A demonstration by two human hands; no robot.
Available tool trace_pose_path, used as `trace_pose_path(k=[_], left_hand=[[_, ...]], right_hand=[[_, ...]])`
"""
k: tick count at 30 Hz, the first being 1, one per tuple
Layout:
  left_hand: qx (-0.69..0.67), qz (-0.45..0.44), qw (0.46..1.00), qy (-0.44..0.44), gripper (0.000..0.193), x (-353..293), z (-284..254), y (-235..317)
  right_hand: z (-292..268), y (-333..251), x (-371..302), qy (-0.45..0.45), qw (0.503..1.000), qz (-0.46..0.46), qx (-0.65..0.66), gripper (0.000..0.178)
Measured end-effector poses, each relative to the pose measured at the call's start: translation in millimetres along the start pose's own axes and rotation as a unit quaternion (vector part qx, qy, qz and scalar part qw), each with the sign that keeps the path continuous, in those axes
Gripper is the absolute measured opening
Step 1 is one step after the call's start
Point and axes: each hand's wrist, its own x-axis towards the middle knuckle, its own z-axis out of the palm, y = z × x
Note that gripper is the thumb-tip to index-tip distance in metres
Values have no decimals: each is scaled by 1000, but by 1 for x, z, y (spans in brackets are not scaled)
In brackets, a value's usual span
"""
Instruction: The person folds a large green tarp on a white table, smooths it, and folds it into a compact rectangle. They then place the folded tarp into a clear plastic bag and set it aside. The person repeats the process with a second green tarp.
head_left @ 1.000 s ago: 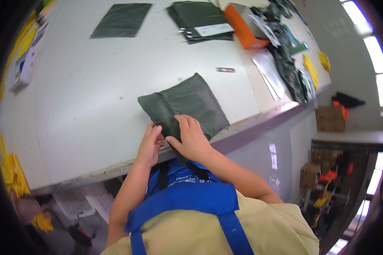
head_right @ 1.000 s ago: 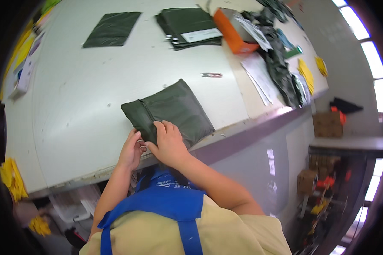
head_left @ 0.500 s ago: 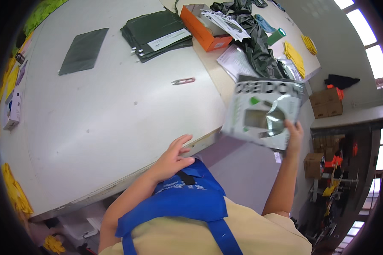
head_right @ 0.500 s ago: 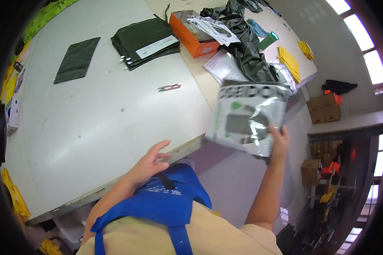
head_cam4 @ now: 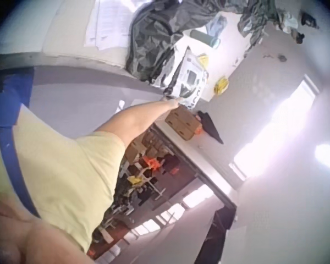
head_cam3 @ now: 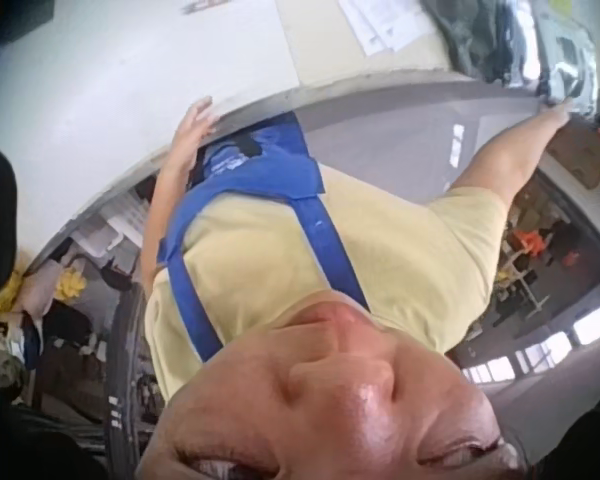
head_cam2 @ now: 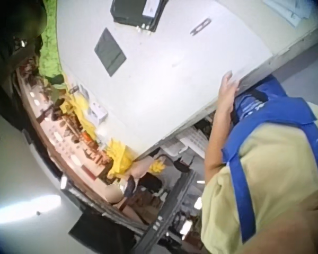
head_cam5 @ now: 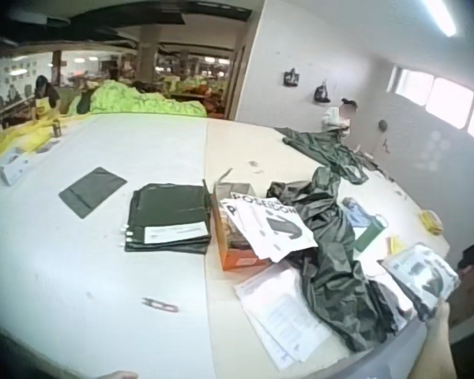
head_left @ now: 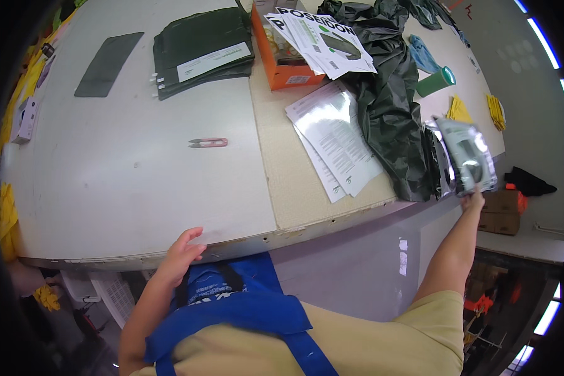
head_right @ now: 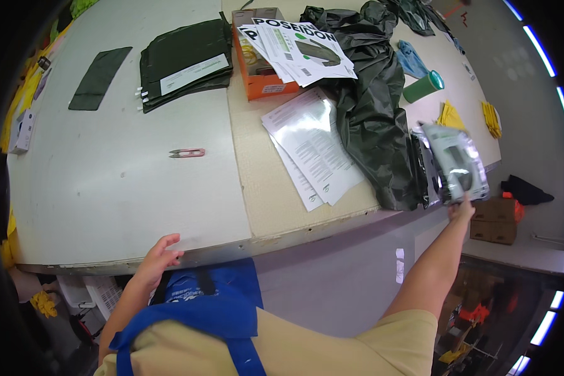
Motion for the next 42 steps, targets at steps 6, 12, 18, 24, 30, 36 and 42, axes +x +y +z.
trace_pose_path(k=[6,12,18,24,30,36,42], left_hand=[[-18,-76,996,49,45,-2,6,-31],[-53,-68,995,56,44,-8,8,-44],[-76,-29,995,57,42,-24,-35,-100],[-78,79,989,97,39,-36,-84,-252],[-106,-32,967,228,36,-70,-157,-373],[-110,-74,829,543,33,-72,-256,-574],[-51,-195,818,539,46,-14,-408,-725]], right_hand=[[13,85,-5,-8,964,-50,-262,73],[-18,116,-11,69,985,-53,-146,46],[-34,211,-138,14,968,-159,-192,33],[98,246,-554,-367,858,-153,-324,25],[205,274,-866,-797,416,-350,-264,25],[320,369,-1057,-820,287,-466,-166,29],[369,443,-1132,-719,266,-588,-256,49]])
